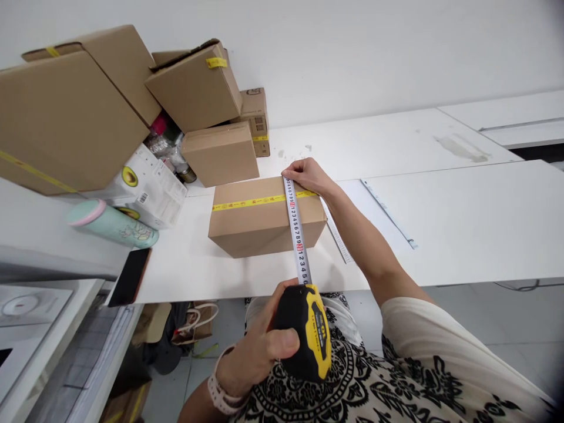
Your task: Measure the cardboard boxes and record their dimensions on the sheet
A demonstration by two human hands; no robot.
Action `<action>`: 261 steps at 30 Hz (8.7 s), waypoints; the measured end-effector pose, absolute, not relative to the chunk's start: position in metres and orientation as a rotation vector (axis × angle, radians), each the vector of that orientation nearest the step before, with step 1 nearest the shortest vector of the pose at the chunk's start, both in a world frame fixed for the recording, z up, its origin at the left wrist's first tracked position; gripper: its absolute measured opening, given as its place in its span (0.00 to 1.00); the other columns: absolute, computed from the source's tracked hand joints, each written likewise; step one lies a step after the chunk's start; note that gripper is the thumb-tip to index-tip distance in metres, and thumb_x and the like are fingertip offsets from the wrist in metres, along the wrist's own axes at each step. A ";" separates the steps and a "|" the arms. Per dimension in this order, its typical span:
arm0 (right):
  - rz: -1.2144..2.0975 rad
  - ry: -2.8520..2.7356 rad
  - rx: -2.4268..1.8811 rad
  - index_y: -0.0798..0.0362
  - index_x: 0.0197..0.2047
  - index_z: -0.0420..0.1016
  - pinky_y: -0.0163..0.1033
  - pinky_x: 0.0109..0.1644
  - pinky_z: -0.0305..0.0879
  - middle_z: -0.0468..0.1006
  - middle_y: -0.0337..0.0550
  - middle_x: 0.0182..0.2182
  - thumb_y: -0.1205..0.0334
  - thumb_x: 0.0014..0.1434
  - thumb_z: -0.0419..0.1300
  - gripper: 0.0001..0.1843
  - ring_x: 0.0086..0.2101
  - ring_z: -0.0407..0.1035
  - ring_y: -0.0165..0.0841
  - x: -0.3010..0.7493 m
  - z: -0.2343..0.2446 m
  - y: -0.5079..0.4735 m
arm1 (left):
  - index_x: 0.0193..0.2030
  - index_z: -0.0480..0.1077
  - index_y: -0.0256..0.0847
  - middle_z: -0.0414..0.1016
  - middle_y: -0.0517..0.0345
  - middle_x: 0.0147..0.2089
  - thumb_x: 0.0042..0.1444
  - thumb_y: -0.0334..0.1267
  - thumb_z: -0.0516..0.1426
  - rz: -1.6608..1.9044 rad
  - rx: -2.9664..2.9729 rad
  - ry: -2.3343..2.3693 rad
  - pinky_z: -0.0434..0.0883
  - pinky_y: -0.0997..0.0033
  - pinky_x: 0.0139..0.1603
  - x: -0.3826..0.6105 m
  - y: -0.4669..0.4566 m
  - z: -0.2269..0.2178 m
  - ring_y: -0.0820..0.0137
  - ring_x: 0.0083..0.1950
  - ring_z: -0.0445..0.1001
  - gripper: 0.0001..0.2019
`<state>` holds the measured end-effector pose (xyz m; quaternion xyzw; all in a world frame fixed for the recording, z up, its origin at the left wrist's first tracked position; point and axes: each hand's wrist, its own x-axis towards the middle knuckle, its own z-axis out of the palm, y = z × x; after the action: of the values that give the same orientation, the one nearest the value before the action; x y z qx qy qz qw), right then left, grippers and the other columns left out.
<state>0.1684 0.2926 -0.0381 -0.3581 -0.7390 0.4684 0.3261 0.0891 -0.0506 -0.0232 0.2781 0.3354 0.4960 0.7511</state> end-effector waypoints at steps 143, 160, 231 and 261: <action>1.118 -1.721 -1.247 0.47 0.29 0.58 0.38 0.28 0.50 0.59 0.32 0.21 0.56 0.61 0.62 0.15 0.23 0.53 0.29 0.410 -0.195 0.171 | 0.77 0.51 0.24 0.55 0.36 0.78 0.65 0.37 0.54 0.266 2.735 1.617 0.49 0.44 0.80 0.252 0.064 -0.210 0.48 0.80 0.50 0.36; 1.148 -1.719 -1.253 0.47 0.29 0.57 0.38 0.28 0.48 0.58 0.31 0.21 0.60 0.59 0.61 0.14 0.24 0.51 0.28 0.410 -0.193 0.170 | 0.75 0.55 0.26 0.57 0.38 0.77 0.64 0.39 0.55 0.267 2.785 1.652 0.50 0.44 0.79 0.252 0.064 -0.211 0.48 0.79 0.51 0.35; 1.021 -1.691 -1.335 0.47 0.29 0.60 0.38 0.29 0.50 0.60 0.32 0.21 0.60 0.59 0.61 0.12 0.24 0.54 0.29 0.414 -0.197 0.172 | 0.76 0.53 0.26 0.57 0.38 0.78 0.65 0.40 0.52 0.301 2.775 1.640 0.49 0.44 0.80 0.252 0.064 -0.214 0.50 0.80 0.50 0.35; 0.988 -1.718 -1.354 0.47 0.29 0.59 0.39 0.30 0.51 0.60 0.32 0.21 0.61 0.59 0.59 0.12 0.24 0.54 0.30 0.414 -0.196 0.171 | 0.76 0.54 0.26 0.58 0.38 0.77 0.64 0.38 0.54 0.307 2.757 1.642 0.50 0.45 0.79 0.252 0.064 -0.214 0.50 0.79 0.52 0.35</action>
<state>0.4135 0.1714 -0.1963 -0.5260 -0.6671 0.3837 0.3622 0.2525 0.0644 -0.2136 0.8545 0.5090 0.0952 -0.0412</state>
